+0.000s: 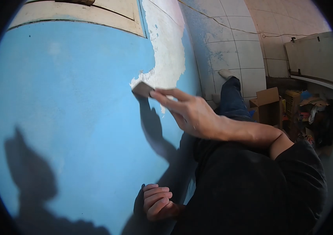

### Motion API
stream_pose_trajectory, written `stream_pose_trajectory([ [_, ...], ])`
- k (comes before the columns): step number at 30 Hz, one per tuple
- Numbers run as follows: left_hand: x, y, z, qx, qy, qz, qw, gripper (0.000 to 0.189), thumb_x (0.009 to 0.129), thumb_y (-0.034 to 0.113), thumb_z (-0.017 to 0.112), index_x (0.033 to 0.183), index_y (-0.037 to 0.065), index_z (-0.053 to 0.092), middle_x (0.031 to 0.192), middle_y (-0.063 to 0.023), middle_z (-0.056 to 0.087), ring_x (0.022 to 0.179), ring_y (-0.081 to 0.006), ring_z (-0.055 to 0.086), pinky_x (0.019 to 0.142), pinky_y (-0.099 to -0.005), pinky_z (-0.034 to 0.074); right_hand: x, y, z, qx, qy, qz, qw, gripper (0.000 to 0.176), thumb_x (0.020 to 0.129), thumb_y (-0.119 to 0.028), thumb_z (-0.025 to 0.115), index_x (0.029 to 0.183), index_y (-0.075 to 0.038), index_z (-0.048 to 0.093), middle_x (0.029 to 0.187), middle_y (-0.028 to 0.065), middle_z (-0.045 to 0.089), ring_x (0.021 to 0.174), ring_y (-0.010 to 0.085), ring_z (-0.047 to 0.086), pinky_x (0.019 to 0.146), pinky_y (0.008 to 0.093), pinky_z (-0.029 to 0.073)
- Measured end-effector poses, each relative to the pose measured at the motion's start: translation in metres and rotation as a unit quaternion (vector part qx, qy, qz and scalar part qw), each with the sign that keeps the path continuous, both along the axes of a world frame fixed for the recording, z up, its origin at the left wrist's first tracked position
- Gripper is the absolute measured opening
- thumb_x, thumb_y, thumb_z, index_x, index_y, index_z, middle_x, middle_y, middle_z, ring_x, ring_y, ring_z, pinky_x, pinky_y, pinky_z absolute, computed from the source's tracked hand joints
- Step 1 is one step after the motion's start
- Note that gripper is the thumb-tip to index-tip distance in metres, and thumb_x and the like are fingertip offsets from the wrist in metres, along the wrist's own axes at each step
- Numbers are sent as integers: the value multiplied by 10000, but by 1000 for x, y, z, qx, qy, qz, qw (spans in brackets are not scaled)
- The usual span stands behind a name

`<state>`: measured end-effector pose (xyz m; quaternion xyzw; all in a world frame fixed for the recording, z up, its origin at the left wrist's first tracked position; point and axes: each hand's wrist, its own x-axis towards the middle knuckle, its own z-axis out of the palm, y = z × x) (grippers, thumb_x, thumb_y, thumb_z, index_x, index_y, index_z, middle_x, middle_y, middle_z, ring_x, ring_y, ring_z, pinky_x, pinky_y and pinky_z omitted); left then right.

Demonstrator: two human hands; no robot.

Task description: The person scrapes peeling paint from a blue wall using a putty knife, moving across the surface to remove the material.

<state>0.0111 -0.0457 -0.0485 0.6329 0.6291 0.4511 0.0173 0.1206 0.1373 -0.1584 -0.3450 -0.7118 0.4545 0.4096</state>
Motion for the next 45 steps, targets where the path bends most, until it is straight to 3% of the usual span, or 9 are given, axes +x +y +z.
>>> stream_pose_trajectory([
  [11, 3, -3, -1, 1, -21, 16, 1000, 185, 954, 290, 581, 878, 123, 561, 649, -20, 603, 617, -167, 614, 708, -349, 480, -2, 21, -4, -18, -16, -5, 1000, 512, 834, 16, 585, 1338, -62, 536, 1227, 139, 608, 845, 342, 682, 704, 393, 582],
  [12, 3, -6, 1, -7, -15, 11, 1000, 181, 960, 288, 555, 885, 123, 547, 649, -22, 580, 609, -167, 591, 706, -359, 469, -10, 34, -13, 49, 28, -46, 997, 512, 833, 10, 587, 1337, -67, 538, 1218, 143, 611, 829, 341, 681, 706, 391, 582],
  [14, 1, -2, 0, -9, -6, -8, 1000, 177, 973, 282, 504, 898, 122, 518, 650, -24, 533, 594, -168, 545, 703, -379, 448, -3, 30, -8, 25, 12, -20, 999, 502, 844, 1, 584, 1338, -74, 539, 1214, 143, 613, 837, 341, 680, 708, 394, 582],
  [17, 0, -4, -2, 6, -22, -2, 1000, 197, 955, 306, 588, 913, 116, 553, 672, -25, 609, 631, -168, 618, 713, -360, 481, 4, 4, -3, 15, -25, 17, 999, 503, 864, -5, 581, 1356, -96, 528, 1226, 142, 605, 851, 350, 681, 711, 405, 584],
  [29, -2, -5, -1, -4, -19, -11, 1000, 193, 952, 299, 600, 922, 114, 554, 685, -27, 610, 637, -170, 619, 718, -354, 481, 1, 21, 3, -6, -8, 1, 1000, 491, 852, -9, 591, 1336, -71, 537, 1223, 125, 608, 831, 355, 678, 695, 399, 584],
  [30, -1, -7, 0, -14, -13, -6, 1000, 207, 960, 313, 578, 919, 114, 541, 682, -25, 585, 631, -169, 595, 712, -362, 471, -6, 32, -4, 42, 22, -29, 998, 497, 848, -8, 594, 1337, -78, 538, 1223, 126, 605, 821, 350, 679, 703, 399, 585],
  [33, -1, -5, 0, -22, -3, -10, 1000, 233, 979, 337, 528, 912, 114, 513, 676, -21, 535, 618, -169, 549, 701, -378, 449, 5, 18, 12, -25, 3, 20, 999, 534, 837, 104, 573, 1343, -65, 538, 1225, 193, 597, 891, 363, 682, 740, 376, 584],
  [37, -1, -2, -3, -5, -15, -6, 1000, 186, 969, 301, 559, 924, 122, 531, 677, -20, 578, 621, -165, 589, 704, -357, 470, 4, 12, 8, -14, 5, 15, 1000, 497, 847, 2, 600, 1334, -81, 543, 1221, 107, 595, 779, 341, 680, 677, 398, 585],
  [45, -1, -1, -3, 6, -8, 10, 1000, 186, 966, 290, 582, 886, 126, 552, 650, -17, 591, 612, -163, 603, 686, -346, 480, 4, 2, 9, -13, 5, 30, 999, 496, 853, 18, 585, 1337, -78, 540, 1195, 104, 598, 774, 335, 678, 677, 395, 580],
])
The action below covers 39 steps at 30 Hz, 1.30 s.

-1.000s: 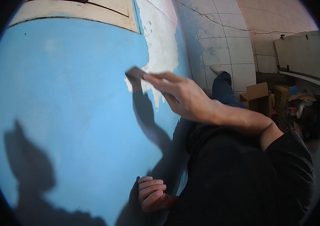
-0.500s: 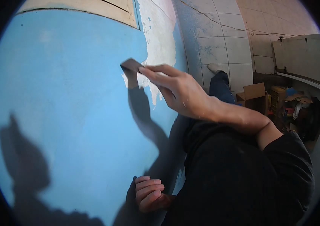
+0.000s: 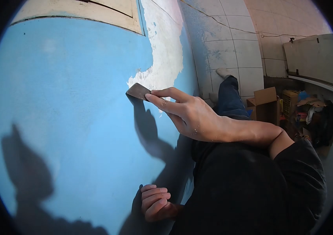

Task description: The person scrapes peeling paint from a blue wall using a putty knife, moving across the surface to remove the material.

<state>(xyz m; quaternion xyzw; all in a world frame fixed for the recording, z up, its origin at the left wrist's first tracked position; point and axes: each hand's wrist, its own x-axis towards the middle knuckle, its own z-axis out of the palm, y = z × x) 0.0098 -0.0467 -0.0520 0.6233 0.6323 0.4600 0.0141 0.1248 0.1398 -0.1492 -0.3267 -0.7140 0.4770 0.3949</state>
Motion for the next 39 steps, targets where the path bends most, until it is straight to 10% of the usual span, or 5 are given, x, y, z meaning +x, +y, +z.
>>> stream_pose_trajectory([
  [39, -1, 2, -1, -16, 9, -6, 1000, 214, 975, 302, 543, 892, 105, 530, 658, -40, 568, 602, -179, 578, 682, -367, 472, -10, 28, -8, 11, 13, -19, 1000, 571, 827, 115, 559, 1368, -61, 515, 1213, 197, 571, 877, 358, 679, 724, 365, 588],
])
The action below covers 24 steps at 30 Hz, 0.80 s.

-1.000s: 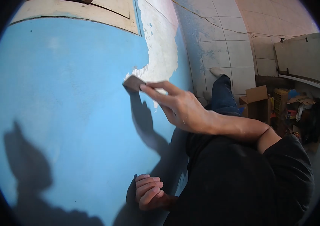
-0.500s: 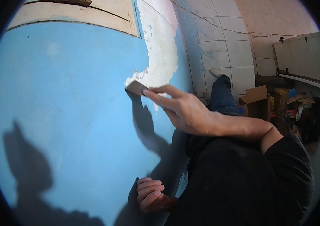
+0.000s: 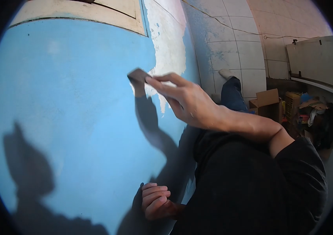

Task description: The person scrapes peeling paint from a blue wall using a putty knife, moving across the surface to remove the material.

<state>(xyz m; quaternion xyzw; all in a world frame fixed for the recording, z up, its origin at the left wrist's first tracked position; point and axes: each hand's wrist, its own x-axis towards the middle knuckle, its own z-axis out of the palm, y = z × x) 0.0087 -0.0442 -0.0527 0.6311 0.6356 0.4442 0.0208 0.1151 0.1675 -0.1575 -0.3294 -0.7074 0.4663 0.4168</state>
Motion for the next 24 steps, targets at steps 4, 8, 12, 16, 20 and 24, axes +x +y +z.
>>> stream_pose_trajectory([
  [4, 0, 1, -2, 13, -19, 8, 1000, 200, 969, 293, 566, 883, 113, 553, 650, -41, 605, 609, -183, 616, 676, -352, 486, 8, -13, 2, -23, -19, 21, 999, 572, 826, 118, 559, 1367, -61, 515, 1214, 189, 574, 875, 356, 679, 719, 364, 587],
  [8, 3, 0, 2, -8, 9, -2, 1000, 219, 978, 314, 524, 907, 107, 518, 662, -37, 542, 606, -177, 558, 689, -377, 462, 5, -7, 6, -40, -6, 17, 999, 582, 824, 117, 566, 1370, -76, 516, 1207, 179, 574, 831, 344, 682, 720, 367, 595],
  [12, 0, -1, -2, -3, 1, -2, 1000, 233, 978, 330, 531, 911, 107, 517, 662, -33, 539, 604, -178, 554, 689, -377, 460, 5, -14, 0, -10, -16, 8, 1000, 499, 863, 34, 561, 1348, -75, 526, 1199, 138, 572, 799, 348, 668, 697, 399, 578],
  [16, 0, -4, 0, -6, -5, -5, 1000, 246, 974, 341, 545, 910, 105, 517, 667, -31, 540, 605, -179, 551, 686, -378, 457, 9, -12, 10, -41, -16, 26, 999, 470, 882, -9, 560, 1346, -77, 526, 1191, 122, 574, 800, 352, 668, 696, 415, 573],
  [20, 0, -5, -2, -6, 1, 8, 1000, 239, 970, 335, 553, 913, 105, 522, 660, -30, 538, 601, -180, 551, 686, -380, 456, 4, -16, 6, -31, -17, 22, 999, 587, 820, 118, 578, 1365, -90, 522, 1190, 155, 573, 828, 333, 676, 725, 363, 601],
  [24, 4, 0, 0, 8, -12, 16, 1000, 231, 956, 333, 579, 871, 119, 554, 639, -29, 592, 604, -172, 606, 681, -349, 477, 11, -20, 13, -51, -21, 39, 998, 570, 827, 109, 579, 1362, -78, 523, 1161, 162, 586, 836, 337, 677, 722, 362, 599],
])
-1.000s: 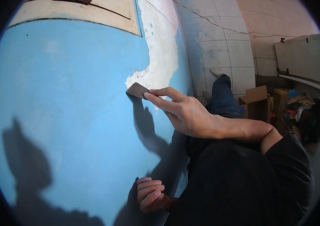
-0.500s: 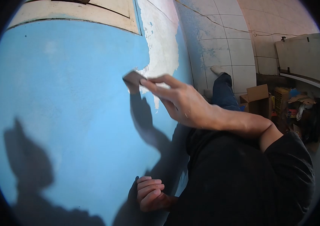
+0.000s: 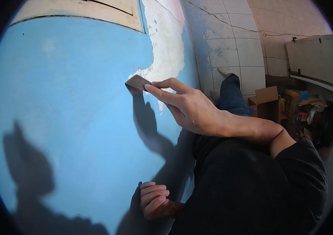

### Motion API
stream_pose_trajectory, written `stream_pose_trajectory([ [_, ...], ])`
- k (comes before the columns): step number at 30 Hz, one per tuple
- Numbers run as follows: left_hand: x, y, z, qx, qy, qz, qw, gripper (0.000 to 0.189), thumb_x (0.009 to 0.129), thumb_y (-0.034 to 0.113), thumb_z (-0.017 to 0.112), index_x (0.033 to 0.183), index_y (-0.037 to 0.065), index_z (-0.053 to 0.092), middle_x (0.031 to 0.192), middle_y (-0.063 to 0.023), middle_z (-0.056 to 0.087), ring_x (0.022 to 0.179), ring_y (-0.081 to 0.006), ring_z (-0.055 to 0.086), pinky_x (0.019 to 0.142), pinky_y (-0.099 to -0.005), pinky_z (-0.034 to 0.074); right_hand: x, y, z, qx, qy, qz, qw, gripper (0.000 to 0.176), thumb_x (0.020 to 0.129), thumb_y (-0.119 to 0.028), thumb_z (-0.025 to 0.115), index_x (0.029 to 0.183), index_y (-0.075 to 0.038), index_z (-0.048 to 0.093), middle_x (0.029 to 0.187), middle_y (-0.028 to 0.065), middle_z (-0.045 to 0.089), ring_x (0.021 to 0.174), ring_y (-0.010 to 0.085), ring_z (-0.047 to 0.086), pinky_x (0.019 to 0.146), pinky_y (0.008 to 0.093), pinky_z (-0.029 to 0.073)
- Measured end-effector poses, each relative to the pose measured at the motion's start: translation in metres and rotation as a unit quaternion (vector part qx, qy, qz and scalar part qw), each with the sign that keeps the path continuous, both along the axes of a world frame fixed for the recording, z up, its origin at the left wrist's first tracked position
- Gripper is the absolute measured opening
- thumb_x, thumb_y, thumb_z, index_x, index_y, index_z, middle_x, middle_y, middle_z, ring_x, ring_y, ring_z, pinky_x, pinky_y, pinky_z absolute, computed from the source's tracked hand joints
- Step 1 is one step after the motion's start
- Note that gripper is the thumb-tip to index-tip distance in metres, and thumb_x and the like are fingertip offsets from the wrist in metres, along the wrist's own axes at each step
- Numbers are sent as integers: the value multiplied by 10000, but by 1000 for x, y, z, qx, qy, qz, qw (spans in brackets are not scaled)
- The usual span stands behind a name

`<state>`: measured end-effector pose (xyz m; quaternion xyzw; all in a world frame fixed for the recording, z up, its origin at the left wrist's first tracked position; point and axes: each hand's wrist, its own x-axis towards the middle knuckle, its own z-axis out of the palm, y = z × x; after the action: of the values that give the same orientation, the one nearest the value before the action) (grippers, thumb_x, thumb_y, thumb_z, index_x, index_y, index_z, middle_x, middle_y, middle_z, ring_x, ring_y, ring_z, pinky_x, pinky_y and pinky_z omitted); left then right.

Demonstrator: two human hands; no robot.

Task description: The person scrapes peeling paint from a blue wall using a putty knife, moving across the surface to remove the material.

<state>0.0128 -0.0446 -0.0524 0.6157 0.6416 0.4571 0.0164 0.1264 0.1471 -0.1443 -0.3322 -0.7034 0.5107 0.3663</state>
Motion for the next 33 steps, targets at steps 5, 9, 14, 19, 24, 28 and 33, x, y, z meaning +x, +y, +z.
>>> stream_pose_trajectory([
  [5, -3, 1, -2, 4, -1, -2, 1000, 225, 955, 317, 581, 858, 116, 556, 642, -30, 602, 607, -178, 613, 686, -350, 479, -7, 6, -8, 47, 22, -31, 998, 576, 816, 116, 577, 1359, -71, 526, 1178, 177, 582, 841, 352, 675, 706, 362, 592],
  [9, -5, 2, -2, -3, 11, -5, 1000, 206, 965, 295, 566, 860, 118, 572, 644, -31, 611, 614, -181, 622, 694, -346, 484, -8, 11, -4, 36, 17, -34, 999, 575, 805, 123, 579, 1347, -64, 533, 1204, 173, 577, 865, 354, 675, 724, 370, 588],
  [14, -3, 0, -1, 1, -12, -4, 1000, 191, 965, 286, 570, 869, 121, 583, 655, -32, 619, 622, -182, 628, 698, -347, 488, -12, 20, -10, 41, 20, -41, 998, 581, 807, 123, 573, 1352, -72, 530, 1204, 169, 580, 851, 346, 681, 730, 370, 591],
  [19, -3, 0, -1, 6, -6, -6, 1000, 203, 966, 300, 569, 873, 121, 562, 651, -24, 606, 612, -175, 616, 695, -351, 488, -1, 5, -3, 25, -4, 2, 1000, 569, 818, 105, 589, 1357, -65, 524, 1194, 175, 580, 850, 358, 673, 716, 378, 586],
  [24, -1, -2, 1, -4, -8, 0, 1000, 215, 967, 317, 567, 883, 120, 547, 642, -20, 594, 615, -171, 612, 694, -352, 486, -14, 26, -12, 40, 22, -53, 998, 492, 849, 29, 570, 1333, -51, 534, 1189, 133, 579, 806, 356, 665, 691, 409, 571],
  [28, -4, -1, -2, 2, -5, -6, 1000, 224, 967, 329, 565, 883, 122, 542, 645, -19, 593, 613, -171, 611, 695, -353, 483, -5, 2, -10, 41, 15, -26, 999, 544, 842, 114, 566, 1353, -67, 532, 1181, 169, 587, 826, 325, 676, 694, 367, 579],
  [33, -1, 0, -1, -5, 0, 0, 1000, 221, 964, 338, 566, 904, 127, 534, 651, -14, 587, 602, -167, 602, 693, -353, 480, -4, 8, -6, 2, 2, -6, 1000, 542, 837, 99, 564, 1353, -65, 525, 1194, 166, 579, 824, 341, 679, 715, 371, 590],
])
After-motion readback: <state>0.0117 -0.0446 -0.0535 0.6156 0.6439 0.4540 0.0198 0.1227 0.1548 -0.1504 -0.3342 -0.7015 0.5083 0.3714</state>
